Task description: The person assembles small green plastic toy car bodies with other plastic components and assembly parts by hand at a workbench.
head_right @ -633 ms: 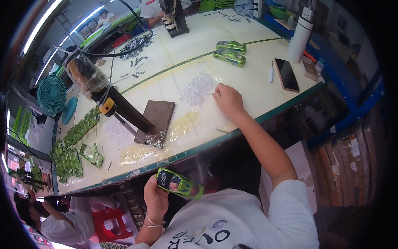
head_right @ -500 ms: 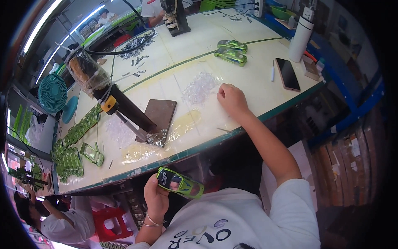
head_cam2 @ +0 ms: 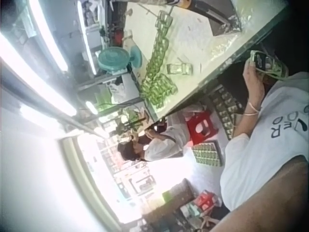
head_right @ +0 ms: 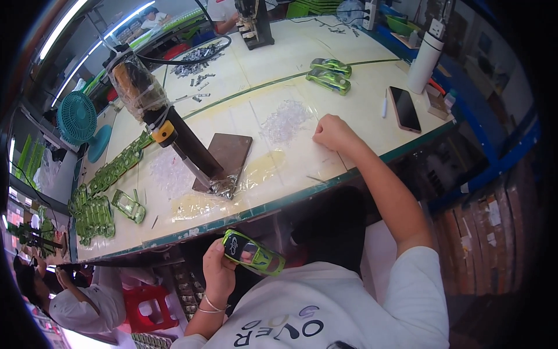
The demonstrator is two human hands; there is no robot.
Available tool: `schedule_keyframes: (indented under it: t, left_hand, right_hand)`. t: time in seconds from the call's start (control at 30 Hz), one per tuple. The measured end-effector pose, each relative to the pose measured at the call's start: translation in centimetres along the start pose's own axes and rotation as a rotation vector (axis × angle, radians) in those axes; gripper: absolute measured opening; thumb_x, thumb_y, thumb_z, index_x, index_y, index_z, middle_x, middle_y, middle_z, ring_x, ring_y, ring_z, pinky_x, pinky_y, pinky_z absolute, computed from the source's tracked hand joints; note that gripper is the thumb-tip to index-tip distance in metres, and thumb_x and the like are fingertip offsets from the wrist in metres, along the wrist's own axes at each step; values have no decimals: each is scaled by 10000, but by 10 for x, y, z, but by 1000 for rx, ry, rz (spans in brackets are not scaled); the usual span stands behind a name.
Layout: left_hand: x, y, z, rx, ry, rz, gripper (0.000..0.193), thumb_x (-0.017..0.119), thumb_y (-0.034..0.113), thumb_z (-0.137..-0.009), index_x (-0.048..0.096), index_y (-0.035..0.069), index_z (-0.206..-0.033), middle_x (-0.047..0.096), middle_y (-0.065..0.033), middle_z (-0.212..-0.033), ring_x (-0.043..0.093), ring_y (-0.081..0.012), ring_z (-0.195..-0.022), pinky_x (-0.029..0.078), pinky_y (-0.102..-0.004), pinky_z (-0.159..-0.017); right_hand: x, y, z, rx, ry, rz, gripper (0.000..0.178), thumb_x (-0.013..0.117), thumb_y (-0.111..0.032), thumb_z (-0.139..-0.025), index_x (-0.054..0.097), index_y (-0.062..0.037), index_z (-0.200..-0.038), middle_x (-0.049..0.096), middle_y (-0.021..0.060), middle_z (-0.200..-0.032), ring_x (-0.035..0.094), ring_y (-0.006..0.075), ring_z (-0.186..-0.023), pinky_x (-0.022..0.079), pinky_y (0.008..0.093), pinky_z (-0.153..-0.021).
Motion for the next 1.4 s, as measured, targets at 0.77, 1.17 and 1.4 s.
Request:
schedule_keyframes:
  t: [0.77,1.17,1.4]
  left_hand:
    - [62,50,3,253,-333,-690,236,376,151,-872,490,-10,-1001,604,-42,-731,551,-66,-639,425,-190,-570]
    - [60,47,5,152,-298,-678,218,431,130,-839,526,-38,-940,540,-44,-765,467,-78,-682,375,-193,-616]
    - [68,54,5,270,-366,-744,202,402,124,-856,503,-5,-973,589,-43,-732,517,-70,-603,420,-209,-557]
  right_hand:
    - [84,-133,148,-556,-613,-797,49,580,2,-739,534,16,-744,528,98,-902,514,114,-787,439,214,-682]
    - [80,-134,153,-603,-635,-765,45,573,29,-738,531,40,-747,517,122,-893,531,115,-745,470,206,-651]
    - [82,-130,150,-551,-660,-841,47,573,31,-737,530,40,-752,516,123,-890,543,114,-719,479,212,-644]
Point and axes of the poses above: each hand's wrist, its own z-axis away from the middle knuckle, its own x-axis out of the palm, y = z × x, the point moved 9 cm from there along -z, towards the middle knuckle
